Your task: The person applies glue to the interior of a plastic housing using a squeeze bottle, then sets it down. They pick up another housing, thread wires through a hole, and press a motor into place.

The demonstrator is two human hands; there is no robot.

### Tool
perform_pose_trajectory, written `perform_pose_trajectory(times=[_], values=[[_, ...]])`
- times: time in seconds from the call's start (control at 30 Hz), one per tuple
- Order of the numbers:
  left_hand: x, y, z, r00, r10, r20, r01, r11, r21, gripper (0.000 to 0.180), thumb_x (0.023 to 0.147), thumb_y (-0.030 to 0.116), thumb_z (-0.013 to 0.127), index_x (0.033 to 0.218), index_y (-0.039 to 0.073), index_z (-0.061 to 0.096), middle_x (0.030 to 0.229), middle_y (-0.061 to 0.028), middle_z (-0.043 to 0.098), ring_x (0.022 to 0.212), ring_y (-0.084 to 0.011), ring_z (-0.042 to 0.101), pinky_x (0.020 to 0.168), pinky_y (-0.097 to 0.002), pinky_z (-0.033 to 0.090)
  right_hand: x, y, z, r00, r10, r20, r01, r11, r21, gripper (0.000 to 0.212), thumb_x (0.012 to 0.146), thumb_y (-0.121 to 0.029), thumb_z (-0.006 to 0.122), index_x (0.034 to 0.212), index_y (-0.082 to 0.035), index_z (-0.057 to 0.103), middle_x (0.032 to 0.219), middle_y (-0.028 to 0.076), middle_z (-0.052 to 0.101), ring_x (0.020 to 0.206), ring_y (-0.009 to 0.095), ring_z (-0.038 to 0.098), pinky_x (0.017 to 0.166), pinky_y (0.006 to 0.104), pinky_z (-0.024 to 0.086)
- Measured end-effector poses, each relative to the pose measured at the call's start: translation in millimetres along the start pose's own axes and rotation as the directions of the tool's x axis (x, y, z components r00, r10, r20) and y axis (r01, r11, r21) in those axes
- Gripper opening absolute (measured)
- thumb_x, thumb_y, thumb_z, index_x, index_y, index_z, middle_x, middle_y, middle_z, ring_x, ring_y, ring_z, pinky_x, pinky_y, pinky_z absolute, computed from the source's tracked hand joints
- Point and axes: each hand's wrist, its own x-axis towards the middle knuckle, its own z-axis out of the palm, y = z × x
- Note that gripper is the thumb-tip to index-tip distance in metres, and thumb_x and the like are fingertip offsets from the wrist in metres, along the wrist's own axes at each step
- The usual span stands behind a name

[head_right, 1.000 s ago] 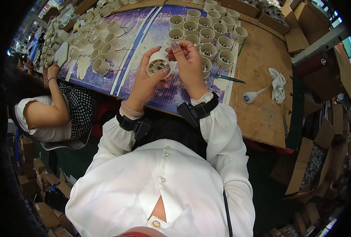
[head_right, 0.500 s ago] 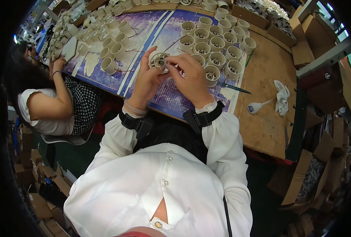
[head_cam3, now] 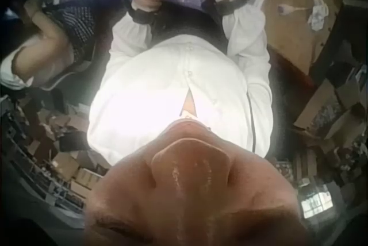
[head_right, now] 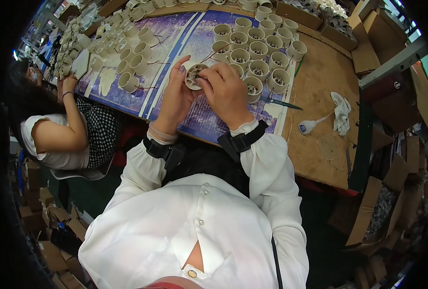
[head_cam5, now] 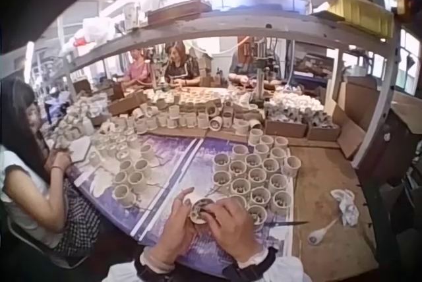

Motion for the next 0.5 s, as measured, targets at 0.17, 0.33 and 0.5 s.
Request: perform_pose_trajectory(times=[0.17, 0.33, 0.5], values=[[0.8, 1.4, 1.1, 0.999, -0.035, 0.026, 0.035, 0.999, -0.022, 0.043, 0.100, 0.031, 0.035, 0.136, 0.009, 0.029, 0.122, -0.0116, 0.050, 0.110, -0.0213, 0.053, 0.090, -0.0386, 0.048, 1.3, 3.2, 2.3, 0.999, 0.047, -0.023, -0.043, 0.991, 0.126, 0.013, 0.076, -0.005, 0.069, 0.086, -0.003, 0.062, 0.084, 0.008, 0.057, 0.071, 0.023, 0.058, 0.060, 0.0301, 0.046], [0.5, 1.4, 5.3, 0.999, -0.042, 0.023, 0.044, 0.997, -0.069, 0.043, 0.100, 0.032, 0.034, 0.135, 0.009, 0.030, 0.123, -0.0120, 0.049, 0.111, -0.0212, 0.052, 0.091, -0.0377, 0.047, -0.1, 0.1, 2.4, 0.991, 0.136, -0.003, -0.134, 0.977, 0.167, 0.013, 0.076, -0.004, 0.069, 0.087, -0.003, 0.061, 0.083, 0.009, 0.057, 0.072, 0.023, 0.058, 0.061, 0.0300, 0.045], [-0.4, 2.6, 5.6, 0.999, -0.037, 0.030, 0.039, 0.998, -0.051, 0.044, 0.099, 0.033, 0.036, 0.136, 0.009, 0.028, 0.124, -0.0113, 0.048, 0.111, -0.0205, 0.052, 0.092, -0.0372, 0.046, 0.8, 1.5, 4.6, 0.993, 0.114, -0.034, -0.108, 0.984, 0.139, 0.013, 0.075, -0.003, 0.069, 0.085, -0.002, 0.062, 0.082, 0.008, 0.057, 0.072, 0.022, 0.057, 0.062, 0.0306, 0.045]])
